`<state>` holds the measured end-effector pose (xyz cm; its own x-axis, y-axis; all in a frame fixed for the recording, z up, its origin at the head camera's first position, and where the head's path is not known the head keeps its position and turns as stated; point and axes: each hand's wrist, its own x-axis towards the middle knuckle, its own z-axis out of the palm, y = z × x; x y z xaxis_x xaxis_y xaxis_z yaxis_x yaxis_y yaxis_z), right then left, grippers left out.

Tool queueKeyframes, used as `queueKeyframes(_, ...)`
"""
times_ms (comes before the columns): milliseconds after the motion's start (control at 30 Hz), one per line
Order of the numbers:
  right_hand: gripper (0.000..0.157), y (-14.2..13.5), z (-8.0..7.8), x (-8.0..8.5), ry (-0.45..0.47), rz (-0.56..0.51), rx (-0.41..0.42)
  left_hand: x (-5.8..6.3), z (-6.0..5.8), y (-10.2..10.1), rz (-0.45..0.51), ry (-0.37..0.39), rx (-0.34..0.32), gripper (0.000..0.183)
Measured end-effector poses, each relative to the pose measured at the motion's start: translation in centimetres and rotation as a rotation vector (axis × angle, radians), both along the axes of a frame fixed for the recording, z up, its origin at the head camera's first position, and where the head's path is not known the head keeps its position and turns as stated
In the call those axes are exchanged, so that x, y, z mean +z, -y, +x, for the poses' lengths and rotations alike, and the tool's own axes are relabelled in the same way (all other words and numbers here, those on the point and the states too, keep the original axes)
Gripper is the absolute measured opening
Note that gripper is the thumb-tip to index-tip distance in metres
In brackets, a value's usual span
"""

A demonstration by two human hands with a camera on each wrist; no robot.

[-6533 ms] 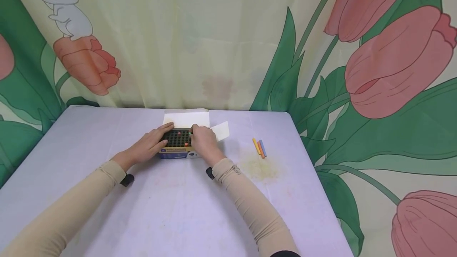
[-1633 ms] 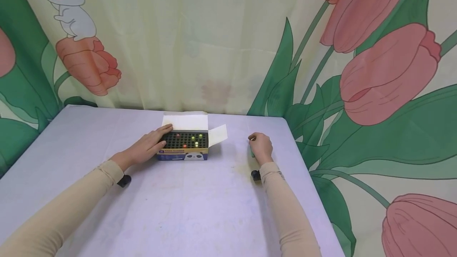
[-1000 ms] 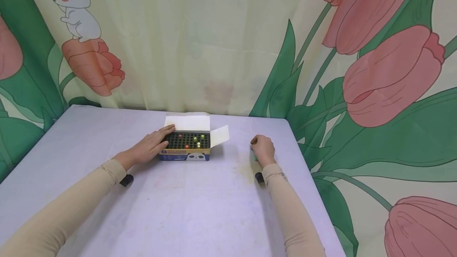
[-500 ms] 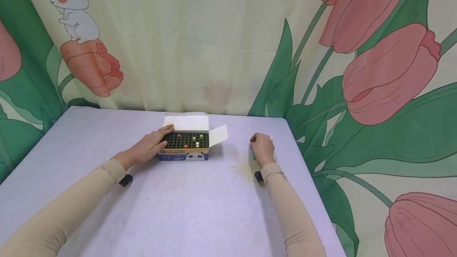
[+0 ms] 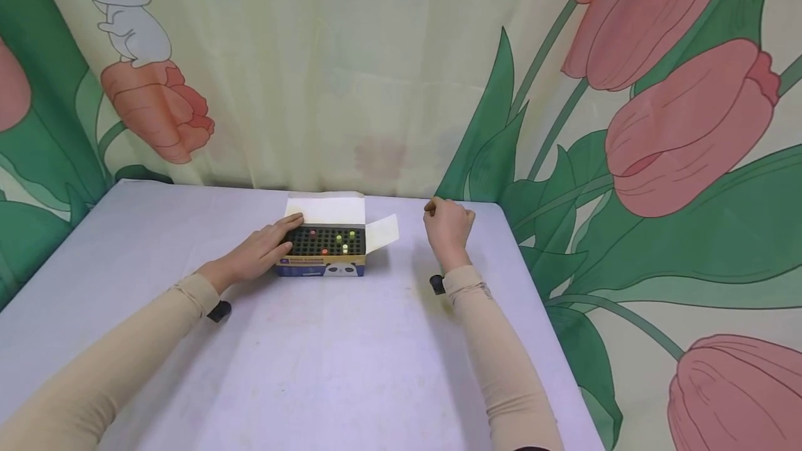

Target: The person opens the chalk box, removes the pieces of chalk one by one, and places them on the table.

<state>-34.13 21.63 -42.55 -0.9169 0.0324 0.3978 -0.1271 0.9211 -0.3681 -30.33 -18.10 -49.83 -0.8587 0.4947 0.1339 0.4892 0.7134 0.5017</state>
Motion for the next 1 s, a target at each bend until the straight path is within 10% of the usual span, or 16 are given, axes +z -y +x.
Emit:
queueKeyframes(333, 0.007, 3.8, 0.7, 2.3, -0.111, 0.045, 0.095, 0.1, -0.1, -0.3, 0.001, 0.009, 0.003, 0.061)
queueKeyframes(600, 0.006, 8.3, 2.2, 1.3, -0.178, 0.191, 0.347, 0.1, -0.1, -0.1, -0.004, 0.020, 0.016, 0.061)
queueKeyframes(1000, 0.008, 12.7, 3.7, -0.1, 0.019, 0.355, 0.549, -0.3, -0.2, 0.3, 0.005, 0.007, 0.019, 0.060)
